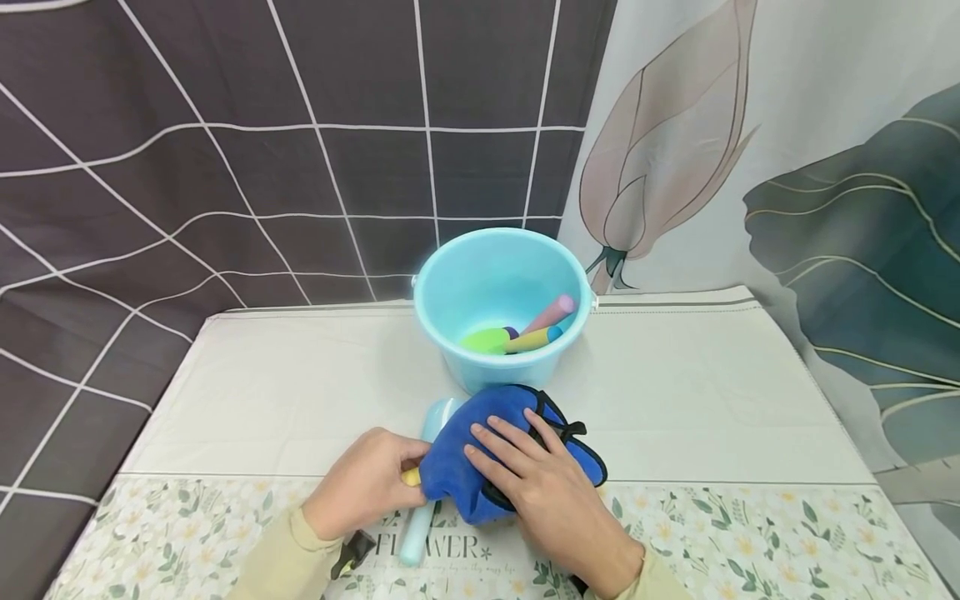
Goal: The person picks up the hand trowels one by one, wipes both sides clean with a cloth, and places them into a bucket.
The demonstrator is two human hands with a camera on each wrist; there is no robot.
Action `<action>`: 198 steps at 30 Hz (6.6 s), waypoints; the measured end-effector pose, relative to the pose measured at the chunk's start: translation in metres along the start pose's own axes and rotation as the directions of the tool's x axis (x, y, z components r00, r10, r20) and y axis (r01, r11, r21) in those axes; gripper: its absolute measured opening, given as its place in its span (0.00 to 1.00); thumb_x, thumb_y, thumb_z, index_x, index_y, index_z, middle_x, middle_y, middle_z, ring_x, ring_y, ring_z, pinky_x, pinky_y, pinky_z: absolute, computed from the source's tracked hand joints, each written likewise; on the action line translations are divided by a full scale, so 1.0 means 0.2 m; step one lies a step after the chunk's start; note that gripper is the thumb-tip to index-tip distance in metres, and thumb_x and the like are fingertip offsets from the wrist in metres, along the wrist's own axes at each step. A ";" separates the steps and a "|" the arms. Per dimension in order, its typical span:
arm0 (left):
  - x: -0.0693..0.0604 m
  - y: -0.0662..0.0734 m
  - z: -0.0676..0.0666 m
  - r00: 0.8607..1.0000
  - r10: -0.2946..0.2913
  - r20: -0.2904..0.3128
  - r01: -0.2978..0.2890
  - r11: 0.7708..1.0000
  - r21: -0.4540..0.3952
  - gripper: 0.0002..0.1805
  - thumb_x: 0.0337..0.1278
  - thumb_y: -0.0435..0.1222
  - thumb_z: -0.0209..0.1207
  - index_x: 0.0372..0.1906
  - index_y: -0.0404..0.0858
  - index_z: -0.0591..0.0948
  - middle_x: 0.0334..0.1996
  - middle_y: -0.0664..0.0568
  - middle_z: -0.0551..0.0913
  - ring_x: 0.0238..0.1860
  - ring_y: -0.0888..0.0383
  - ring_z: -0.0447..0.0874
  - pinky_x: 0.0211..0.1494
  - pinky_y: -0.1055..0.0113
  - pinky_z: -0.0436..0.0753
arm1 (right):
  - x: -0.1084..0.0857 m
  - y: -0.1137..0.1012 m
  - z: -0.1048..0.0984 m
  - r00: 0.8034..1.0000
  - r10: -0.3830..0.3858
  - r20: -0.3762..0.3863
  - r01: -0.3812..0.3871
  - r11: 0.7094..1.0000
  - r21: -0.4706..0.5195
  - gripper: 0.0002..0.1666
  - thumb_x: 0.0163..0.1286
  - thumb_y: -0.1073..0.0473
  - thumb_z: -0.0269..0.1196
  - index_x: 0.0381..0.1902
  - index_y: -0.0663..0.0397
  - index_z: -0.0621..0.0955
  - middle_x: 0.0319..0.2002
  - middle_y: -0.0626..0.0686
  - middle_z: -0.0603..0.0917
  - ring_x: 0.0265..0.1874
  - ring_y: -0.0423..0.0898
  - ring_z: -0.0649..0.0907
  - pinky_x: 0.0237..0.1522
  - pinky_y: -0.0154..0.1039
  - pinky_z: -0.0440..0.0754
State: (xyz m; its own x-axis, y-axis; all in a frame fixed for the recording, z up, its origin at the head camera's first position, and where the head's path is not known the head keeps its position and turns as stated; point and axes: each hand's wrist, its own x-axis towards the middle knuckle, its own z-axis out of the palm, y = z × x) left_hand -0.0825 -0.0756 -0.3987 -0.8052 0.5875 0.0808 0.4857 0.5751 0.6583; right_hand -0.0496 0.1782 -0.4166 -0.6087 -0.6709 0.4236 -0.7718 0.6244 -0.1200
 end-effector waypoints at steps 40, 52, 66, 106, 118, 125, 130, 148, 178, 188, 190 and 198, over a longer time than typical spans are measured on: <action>-0.06 -0.04 -0.02 0.996 0.078 -0.037 -0.075 0.994 0.080 0.12 0.62 0.36 0.65 0.49 0.38 0.88 0.27 0.58 0.85 0.19 0.73 0.68 0.22 0.77 0.69 | -0.01 0.01 0.05 0.992 0.108 -0.064 -0.108 0.994 0.008 0.33 0.64 0.79 0.49 0.61 0.54 0.82 0.62 0.52 0.80 0.66 0.54 0.74 0.74 0.52 0.57; -0.09 -0.05 0.01 0.994 0.076 -0.073 -0.068 0.991 0.112 0.17 0.69 0.38 0.61 0.57 0.35 0.83 0.46 0.49 0.88 0.46 0.58 0.86 0.49 0.63 0.84 | 0.00 0.02 0.04 0.990 0.107 -0.091 -0.109 0.994 -0.022 0.40 0.84 0.61 0.22 0.60 0.52 0.83 0.62 0.52 0.81 0.65 0.54 0.76 0.73 0.53 0.58; -0.11 -0.04 0.02 0.992 0.062 -0.107 -0.040 0.980 0.195 0.15 0.69 0.39 0.61 0.55 0.38 0.83 0.40 0.58 0.83 0.36 0.66 0.75 0.42 0.68 0.80 | -0.02 0.04 0.02 0.989 0.133 -0.064 -0.135 0.990 -0.027 0.37 0.53 0.83 0.62 0.60 0.53 0.83 0.62 0.54 0.81 0.65 0.55 0.75 0.73 0.53 0.57; -0.13 -0.10 0.02 0.989 0.063 -0.134 -0.037 0.981 0.193 0.16 0.67 0.38 0.63 0.55 0.36 0.83 0.47 0.51 0.87 0.47 0.58 0.85 0.52 0.61 0.83 | -0.04 0.11 -0.04 0.982 0.174 -0.072 -0.176 0.984 -0.032 0.47 0.40 0.86 0.70 0.61 0.53 0.82 0.63 0.57 0.78 0.66 0.59 0.73 0.71 0.57 0.60; -0.09 -0.09 0.04 0.997 -0.070 -0.040 0.069 0.997 -0.029 0.17 0.61 0.30 0.65 0.55 0.37 0.82 0.45 0.55 0.84 0.33 0.65 0.73 0.40 0.68 0.77 | -0.03 0.08 -0.03 0.979 0.170 -0.112 -0.173 0.985 -0.015 0.48 0.39 0.86 0.72 0.61 0.53 0.82 0.64 0.57 0.78 0.66 0.58 0.73 0.71 0.58 0.60; -0.08 -0.08 0.05 0.995 -0.080 -0.068 0.078 0.997 -0.025 0.17 0.61 0.34 0.67 0.54 0.38 0.83 0.44 0.54 0.85 0.34 0.65 0.75 0.40 0.67 0.78 | -0.03 0.05 -0.03 0.974 0.161 -0.162 -0.152 0.986 0.065 0.58 0.28 0.92 0.68 0.63 0.52 0.80 0.65 0.57 0.77 0.67 0.59 0.72 0.74 0.54 0.56; -0.07 -0.07 0.06 0.993 -0.076 -0.089 0.074 0.997 -0.023 0.15 0.61 0.34 0.67 0.53 0.38 0.84 0.44 0.52 0.86 0.37 0.65 0.79 0.42 0.67 0.81 | -0.02 0.02 -0.02 0.956 0.148 -0.255 -0.116 0.984 0.136 0.62 0.25 0.94 0.60 0.63 0.53 0.80 0.64 0.58 0.78 0.67 0.60 0.72 0.75 0.51 0.55; -0.04 -0.05 0.08 0.997 -0.029 -0.077 0.032 0.999 0.035 0.14 0.64 0.31 0.64 0.54 0.36 0.83 0.45 0.52 0.86 0.37 0.65 0.78 0.41 0.68 0.79 | 0.02 -0.02 0.02 0.928 -0.039 -0.370 0.104 0.982 0.160 0.22 0.83 0.54 0.46 0.59 0.57 0.83 0.61 0.60 0.80 0.64 0.60 0.76 0.75 0.51 0.57; -0.06 -0.06 0.07 0.986 0.070 -0.154 -0.058 0.995 0.079 0.14 0.67 0.33 0.63 0.55 0.36 0.84 0.47 0.51 0.86 0.46 0.60 0.83 0.51 0.63 0.82 | -0.01 0.03 0.05 0.997 -0.031 -0.071 0.040 0.991 0.125 0.58 0.32 0.86 0.65 0.67 0.46 0.78 0.67 0.52 0.76 0.67 0.55 0.73 0.76 0.44 0.50; -0.06 -0.06 0.04 0.982 0.085 -0.166 -0.076 0.995 0.060 0.14 0.65 0.36 0.65 0.54 0.40 0.85 0.47 0.54 0.86 0.47 0.60 0.83 0.53 0.64 0.82 | -0.01 0.04 0.03 0.998 0.002 -0.058 0.005 0.992 0.124 0.60 0.29 0.88 0.59 0.66 0.47 0.79 0.67 0.52 0.77 0.67 0.55 0.73 0.76 0.45 0.50; -0.06 -0.06 0.03 0.982 0.089 -0.167 -0.080 0.995 0.057 0.14 0.64 0.36 0.65 0.54 0.41 0.85 0.47 0.54 0.86 0.48 0.61 0.83 0.53 0.64 0.81 | -0.01 0.04 0.02 0.999 0.007 -0.050 -0.001 0.992 0.125 0.60 0.29 0.88 0.60 0.66 0.47 0.79 0.67 0.52 0.77 0.68 0.55 0.73 0.76 0.46 0.51; -0.07 -0.06 0.04 0.981 0.094 -0.170 -0.087 0.995 0.046 0.15 0.64 0.36 0.66 0.54 0.41 0.84 0.47 0.55 0.86 0.49 0.61 0.83 0.55 0.64 0.81 | -0.01 0.06 0.02 0.998 0.001 -0.058 0.005 0.995 0.104 0.57 0.32 0.87 0.63 0.66 0.48 0.79 0.66 0.52 0.77 0.67 0.55 0.73 0.76 0.47 0.52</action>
State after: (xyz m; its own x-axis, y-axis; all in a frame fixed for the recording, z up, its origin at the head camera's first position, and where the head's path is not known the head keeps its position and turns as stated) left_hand -0.0751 -0.0867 -0.4132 -0.8021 0.5333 0.2688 0.5694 0.5474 0.6133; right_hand -0.0582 0.1846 -0.4228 -0.5977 -0.6459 0.4750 -0.7899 0.5759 -0.2108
